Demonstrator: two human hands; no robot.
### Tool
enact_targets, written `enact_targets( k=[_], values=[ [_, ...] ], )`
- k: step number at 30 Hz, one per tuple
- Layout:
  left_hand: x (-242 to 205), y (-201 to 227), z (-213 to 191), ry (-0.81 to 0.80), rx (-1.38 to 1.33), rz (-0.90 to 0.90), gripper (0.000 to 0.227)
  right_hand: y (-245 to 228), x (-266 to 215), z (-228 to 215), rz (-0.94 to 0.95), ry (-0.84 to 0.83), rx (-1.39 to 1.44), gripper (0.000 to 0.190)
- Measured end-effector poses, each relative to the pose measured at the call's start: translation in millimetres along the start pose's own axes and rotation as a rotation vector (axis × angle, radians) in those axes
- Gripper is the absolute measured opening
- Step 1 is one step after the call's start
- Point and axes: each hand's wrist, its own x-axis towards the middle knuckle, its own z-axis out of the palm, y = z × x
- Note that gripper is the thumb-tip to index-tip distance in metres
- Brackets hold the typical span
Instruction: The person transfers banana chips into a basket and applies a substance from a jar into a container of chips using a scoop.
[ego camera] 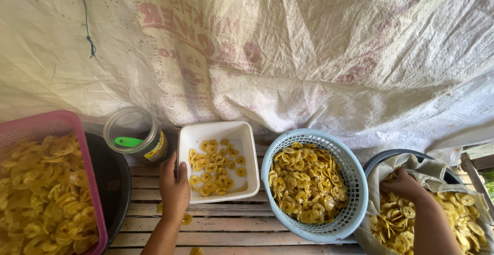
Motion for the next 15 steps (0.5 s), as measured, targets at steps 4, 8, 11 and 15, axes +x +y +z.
enact_targets(
  k=[4, 8, 11, 15],
  values=[
    [-0.4, 7.1, -1.2, -0.003, 0.028, 0.007, 0.040, -1.1, -3.6, -2.5, 0.065, 0.033, -0.125, 0.101],
    [0.1, 12.5, -2.0, -0.014, 0.031, -0.035, 0.041, -8.8, -4.6, 8.4, 0.111, 0.120, -0.162, 0.105],
    [-0.6, 13.4, -2.6, -0.013, 0.022, -0.063, 0.039, -11.0, -6.7, 21.9, 0.124, 0.282, -0.267, 0.103],
    [1.3, 15.5, -3.4, -0.019, 0.025, -0.049, 0.041, -14.8, -6.1, 17.3, 0.122, 0.248, -0.249, 0.096]
  ],
)
